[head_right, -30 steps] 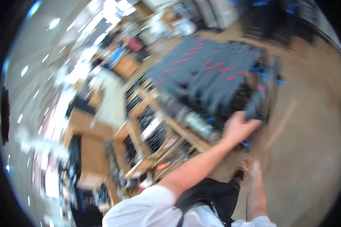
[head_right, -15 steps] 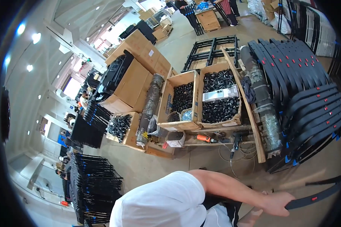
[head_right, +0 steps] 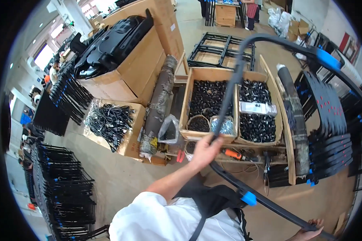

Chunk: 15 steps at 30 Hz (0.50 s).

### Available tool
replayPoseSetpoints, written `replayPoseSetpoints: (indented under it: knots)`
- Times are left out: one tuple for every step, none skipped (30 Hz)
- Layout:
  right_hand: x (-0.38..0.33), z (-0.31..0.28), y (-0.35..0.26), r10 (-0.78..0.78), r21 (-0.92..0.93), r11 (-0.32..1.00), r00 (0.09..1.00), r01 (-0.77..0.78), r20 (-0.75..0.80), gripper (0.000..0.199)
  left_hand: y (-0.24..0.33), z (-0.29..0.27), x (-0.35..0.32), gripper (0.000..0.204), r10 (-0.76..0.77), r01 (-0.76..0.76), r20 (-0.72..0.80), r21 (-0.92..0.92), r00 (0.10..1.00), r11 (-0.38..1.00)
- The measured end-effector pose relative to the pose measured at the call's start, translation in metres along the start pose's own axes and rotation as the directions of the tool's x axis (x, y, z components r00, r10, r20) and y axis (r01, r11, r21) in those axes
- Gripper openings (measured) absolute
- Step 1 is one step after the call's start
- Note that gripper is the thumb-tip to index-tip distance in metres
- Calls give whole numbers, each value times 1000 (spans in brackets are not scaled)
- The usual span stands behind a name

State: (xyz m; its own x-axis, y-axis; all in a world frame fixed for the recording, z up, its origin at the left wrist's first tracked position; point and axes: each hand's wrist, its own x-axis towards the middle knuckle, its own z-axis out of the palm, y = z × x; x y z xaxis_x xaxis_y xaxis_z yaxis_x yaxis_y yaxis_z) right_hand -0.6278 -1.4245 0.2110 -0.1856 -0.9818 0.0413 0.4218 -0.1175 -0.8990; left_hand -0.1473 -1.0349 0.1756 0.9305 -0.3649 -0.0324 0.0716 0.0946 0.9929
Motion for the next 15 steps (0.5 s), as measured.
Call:
replayPoseSetpoints:
  knots:
    - [-10, 33, -6, -11, -2, 1000, 1000, 11, 12, 54, -7, -38, 11, 18, -21, 32, -145, 77, 989, 997]
    - [-18, 64, -12, 5, -71, 997, 1000, -7, -23, 41, -18, -76, 19, 19, -38, 83, -286, 148, 957, 985]
    - [-23, 82, -14, 25, -134, 990, 998, -33, -61, 34, -29, -118, 25, 20, 26, 25, -365, 135, 931, 991]
    - [8, 82, -3, 127, -182, 978, 984, -104, 122, 27, -38, -159, 33, 21, 93, -42, -434, 126, 896, 991]
    - [-24, 132, 8, 123, -230, 969, 981, -86, 151, 20, -44, -199, 37, 22, 67, 21, -472, 179, 879, 984]
    - [-28, 161, 32, 129, -254, 966, 949, -54, 288, 18, -51, -235, 40, 23, 44, 87, -508, 231, 860, 969]
    - [-83, 224, 41, 146, -254, 966, 907, -45, 395, 15, -68, -273, 38, 20, 54, 77, -543, 215, 838, 974]
    - [-72, 249, 69, 193, -230, 970, 807, -73, 557, 11, -71, -297, 43, 18, 65, 54, -564, 193, 823, 980]
    - [-70, 263, 95, 222, -279, 958, 796, -70, 563, 11, -77, -316, 40, 18, 12, 137, -586, 210, 810, 968]
    - [-87, 289, 113, 258, -334, 940, 787, -71, 560, 12, -81, -329, 38, 17, -44, 227, -607, 229, 793, 946]
    - [-115, 316, 124, 311, -434, 899, 783, -59, 539, 13, -93, -349, 31, 18, -46, 258, -629, 250, 776, 933]
    - [-130, 326, 131, 341, -529, 848, 800, -35, 494, 13, -90, -346, 33, 20, -105, 309, -618, 233, 779, 922]
    - [-130, 331, 151, 360, -524, 848, 806, -73, 470, 15, -104, -361, 28, 20, -49, 339, -634, 345, 772, 875]
    - [-124, 331, 175, 377, -518, 848, 815, -113, 440, 17, -120, -376, 21, 21, 8, 367, -637, 455, 771, 812]
    - [-100, 315, 192, 431, -517, 845, 749, -139, 503, 17, -126, -377, 21, 23, 34, 347, -631, 470, 775, 812]
